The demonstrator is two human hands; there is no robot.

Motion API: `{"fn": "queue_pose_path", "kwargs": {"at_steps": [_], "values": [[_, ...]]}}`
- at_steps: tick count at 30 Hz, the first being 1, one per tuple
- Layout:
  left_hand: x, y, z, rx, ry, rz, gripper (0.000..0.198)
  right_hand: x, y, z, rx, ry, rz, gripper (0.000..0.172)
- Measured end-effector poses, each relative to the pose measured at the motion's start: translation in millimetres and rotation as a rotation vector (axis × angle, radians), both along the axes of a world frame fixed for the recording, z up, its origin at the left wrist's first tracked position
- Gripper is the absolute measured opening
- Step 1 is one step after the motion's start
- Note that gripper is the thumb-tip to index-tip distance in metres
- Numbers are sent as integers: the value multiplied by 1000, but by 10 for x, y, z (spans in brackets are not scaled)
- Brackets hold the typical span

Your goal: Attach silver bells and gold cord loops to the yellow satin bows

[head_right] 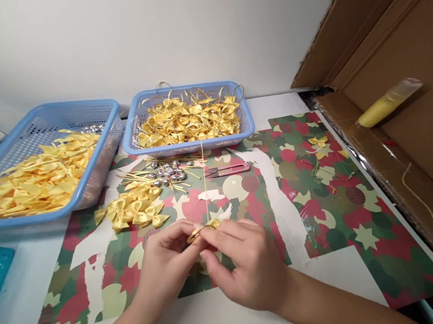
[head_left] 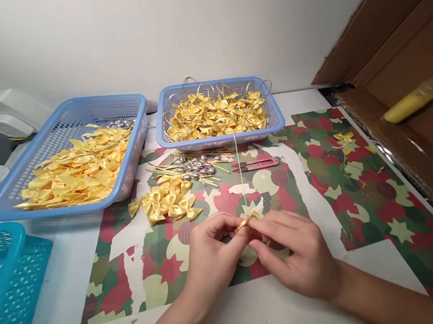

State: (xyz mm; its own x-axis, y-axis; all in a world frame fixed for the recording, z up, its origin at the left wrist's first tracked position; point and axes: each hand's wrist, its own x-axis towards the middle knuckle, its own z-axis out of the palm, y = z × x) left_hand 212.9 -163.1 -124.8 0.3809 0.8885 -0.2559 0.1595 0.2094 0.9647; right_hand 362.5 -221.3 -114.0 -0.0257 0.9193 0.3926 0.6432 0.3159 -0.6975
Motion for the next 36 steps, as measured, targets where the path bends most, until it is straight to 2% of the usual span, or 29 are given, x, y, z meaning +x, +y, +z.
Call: {"fn": "queue_pose_path", "kwargs": {"at_steps": [4, 9, 11, 13, 15, 18, 22, 26, 31, 36], "values": [[12, -21, -13, -66, -6, -41, 13, 7, 27, -39, -34, -204, -118, 20], [46, -43, -13, -14, 41, -65, 15, -1, 86, -75, -35, -244, -233, 20], [57, -57, -17, 13, 43, -76, 15, -4, 116, -81, -145, -111, -226, 23], [65, -66, -24, 20, 32, -91, 15, -1, 148, -80, -262, 131, -195, 25], [70, -59, -26, -3, 5, -96, 15, 10, 174, -71, -301, 370, -153, 22], [69, -5, -2, -72, -54, -62, 16, 48, 185, -37, -228, 576, -76, 21], [44, 122, 51, -122, -105, 19, 16, 159, 165, 49, -99, 705, 27, 21], [12, 226, 77, -103, -140, 74, 13, 303, 139, 213, 11, 802, 112, 18], [13, 272, 86, -62, -166, 77, 14, 451, 129, 469, 137, 783, 122, 17], [48, 263, 121, -32, -187, 58, 16, 466, 107, 690, 184, 749, 124, 14]]}}
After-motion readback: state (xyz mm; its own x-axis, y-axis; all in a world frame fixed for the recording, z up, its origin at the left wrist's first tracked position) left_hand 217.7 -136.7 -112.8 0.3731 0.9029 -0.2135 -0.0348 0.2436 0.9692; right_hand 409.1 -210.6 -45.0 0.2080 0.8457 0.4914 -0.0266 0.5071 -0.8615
